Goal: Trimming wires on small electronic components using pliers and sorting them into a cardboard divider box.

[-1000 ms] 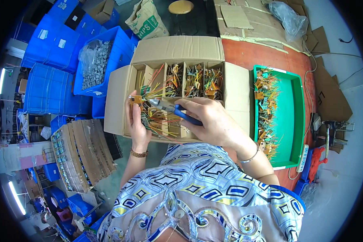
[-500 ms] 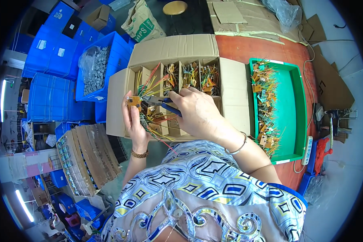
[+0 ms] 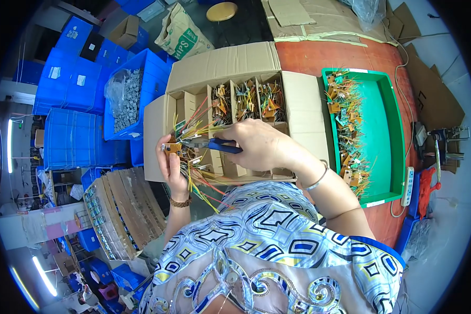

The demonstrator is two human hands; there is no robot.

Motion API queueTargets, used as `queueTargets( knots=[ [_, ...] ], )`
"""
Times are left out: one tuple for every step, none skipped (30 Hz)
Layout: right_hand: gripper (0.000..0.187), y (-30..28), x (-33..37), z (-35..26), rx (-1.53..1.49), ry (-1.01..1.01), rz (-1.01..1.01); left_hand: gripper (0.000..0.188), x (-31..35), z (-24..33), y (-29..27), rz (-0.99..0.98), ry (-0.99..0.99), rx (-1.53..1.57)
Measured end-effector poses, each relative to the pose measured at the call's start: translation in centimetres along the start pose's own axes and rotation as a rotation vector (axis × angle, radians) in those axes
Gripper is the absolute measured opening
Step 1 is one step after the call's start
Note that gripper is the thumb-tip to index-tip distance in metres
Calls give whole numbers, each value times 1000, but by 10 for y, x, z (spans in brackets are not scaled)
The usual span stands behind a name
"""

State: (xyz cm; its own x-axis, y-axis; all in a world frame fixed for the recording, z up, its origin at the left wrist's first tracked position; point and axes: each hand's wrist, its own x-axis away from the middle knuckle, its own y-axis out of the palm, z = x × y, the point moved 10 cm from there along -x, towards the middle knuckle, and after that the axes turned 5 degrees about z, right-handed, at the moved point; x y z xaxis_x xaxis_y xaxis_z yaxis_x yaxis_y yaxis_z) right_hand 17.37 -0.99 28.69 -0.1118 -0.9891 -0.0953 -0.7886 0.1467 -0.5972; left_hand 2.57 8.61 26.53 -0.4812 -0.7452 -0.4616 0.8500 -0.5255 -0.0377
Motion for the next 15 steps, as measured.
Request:
queueTargets(
  knots=[
    [34,-2,-2,3,-4,1,4,37,-1,-2,1,-4,-30,84],
    [34,2,-2,5,-108,11,-50,37,-1,-6,1,-7,-61,171],
    [35,5,-3,6,-212,21,-104,37,2,-20,-5,12,-125,222],
    [35,3,-5,7,-214,23,-102,37,5,-26,-8,9,-126,222],
    [36,11,-3,11,-273,88,-205,37,9,-37,-9,7,-212,344],
    [38,20,0,14,-331,152,-309,37,13,-46,-8,6,-299,467],
    [38,20,0,14,-334,153,-310,38,11,-49,-10,0,-288,467],
    [40,20,-1,14,-313,139,-310,38,10,-49,-10,-1,-290,466],
    [43,20,-2,14,-291,126,-311,38,9,-49,-9,-20,-280,431],
    [43,21,-1,15,-292,126,-311,38,9,-48,-8,-39,-269,397],
    [43,20,-2,17,-266,139,-297,40,9,-50,-12,-40,-253,313],
    [44,19,-2,19,-240,151,-282,40,8,-49,-12,-39,-252,313],
    [44,21,-3,20,-239,150,-282,41,7,-48,-12,-46,-251,271],
    [44,18,-4,20,-235,118,-228,43,6,-45,-11,-53,-252,232],
    [45,13,-6,20,-235,86,-173,43,1,-32,-3,-38,-264,239]
  ],
)
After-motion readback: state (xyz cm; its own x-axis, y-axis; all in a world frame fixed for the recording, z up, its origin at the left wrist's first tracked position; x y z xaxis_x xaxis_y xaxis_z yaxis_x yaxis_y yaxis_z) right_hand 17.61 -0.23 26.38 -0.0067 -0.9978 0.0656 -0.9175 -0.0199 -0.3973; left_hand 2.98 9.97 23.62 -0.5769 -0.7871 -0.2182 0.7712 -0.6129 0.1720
